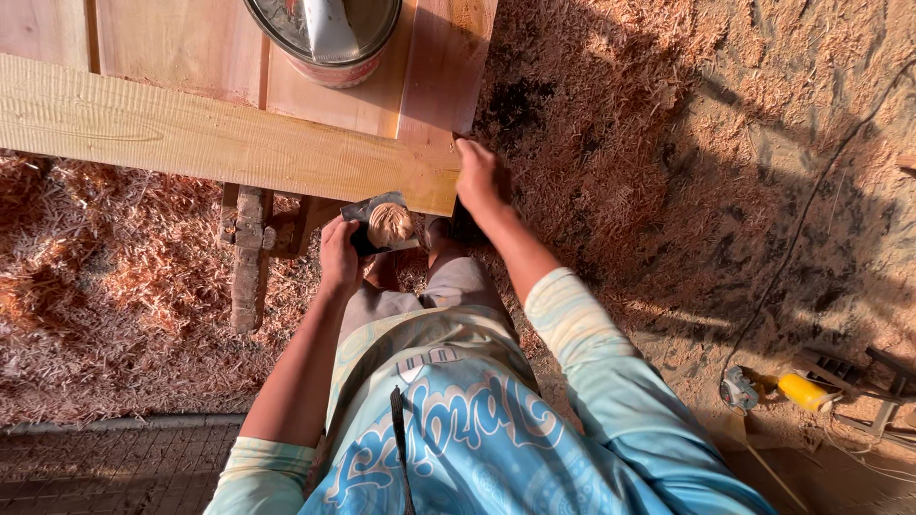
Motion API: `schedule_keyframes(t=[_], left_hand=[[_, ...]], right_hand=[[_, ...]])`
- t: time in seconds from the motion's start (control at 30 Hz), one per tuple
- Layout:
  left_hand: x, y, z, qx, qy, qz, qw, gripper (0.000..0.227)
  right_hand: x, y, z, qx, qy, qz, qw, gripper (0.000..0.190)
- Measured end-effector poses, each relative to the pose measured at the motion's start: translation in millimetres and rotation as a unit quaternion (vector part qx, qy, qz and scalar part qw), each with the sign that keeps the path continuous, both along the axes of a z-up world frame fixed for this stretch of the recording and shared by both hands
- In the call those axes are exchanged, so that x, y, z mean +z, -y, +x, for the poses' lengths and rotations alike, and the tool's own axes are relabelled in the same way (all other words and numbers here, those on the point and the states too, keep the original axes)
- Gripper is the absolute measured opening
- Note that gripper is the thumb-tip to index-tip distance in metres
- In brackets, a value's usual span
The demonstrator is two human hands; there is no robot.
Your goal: The person mixes wood filler on a putty knife and applies it to the seams and surface of a wooden door using a small block. The person spreads the filler along the joints and panels of the door.
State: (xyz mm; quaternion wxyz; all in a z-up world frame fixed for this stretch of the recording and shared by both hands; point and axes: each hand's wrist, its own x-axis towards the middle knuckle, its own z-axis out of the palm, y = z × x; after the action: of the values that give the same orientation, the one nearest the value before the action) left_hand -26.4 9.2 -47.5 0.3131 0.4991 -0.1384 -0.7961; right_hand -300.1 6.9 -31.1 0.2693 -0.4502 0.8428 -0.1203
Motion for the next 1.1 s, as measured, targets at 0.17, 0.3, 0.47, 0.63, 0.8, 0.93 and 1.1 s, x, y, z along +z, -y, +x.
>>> schedule_keyframes(t=[0.17,0.3,0.47,0.63,0.8,0.93,1.1], left_hand=[[18.4,14.8,-0.3,-0.004,-0.028,-0.046,0.999,0.016],[31.8,24.3,-12.0,0.013,0.013,-0.024,1.0,0.016],[35.3,23.1,-49.2,0.046,0.025,-0.045,0.998,0.017],[22.6,16.3,-72.5,0.057,0.005,-0.006,0.998,0.014],[12.6,26.9,-59.0,0.093,-0.026,0.008,0.995,0.015],[14.1,40.4,-46.1,0.026,-0.037,-0.077,0.996,0.017],[27.9,59.0,-45.7,-0.107,0.038,-0.18,0.977,0.019]], right_hand=[[-11.2,-25.6,29.0,0.178,-0.05,0.023,0.983,0.037],[-12.0,-55.8,4.3,-0.144,0.303,-0.037,0.941,0.03],[9.7,-91.2,29.1,-0.211,0.229,-0.225,0.923,0.032],[38.0,-109.3,65.0,-0.081,0.221,-0.258,0.937,0.032],[82.7,-89.7,40.6,0.092,0.137,-0.095,0.982,0.031],[122.2,-50.6,1.9,0.2,0.087,-0.232,0.948,0.032],[158.8,-11.2,-6.4,0.392,0.061,-0.194,0.897,0.034]])
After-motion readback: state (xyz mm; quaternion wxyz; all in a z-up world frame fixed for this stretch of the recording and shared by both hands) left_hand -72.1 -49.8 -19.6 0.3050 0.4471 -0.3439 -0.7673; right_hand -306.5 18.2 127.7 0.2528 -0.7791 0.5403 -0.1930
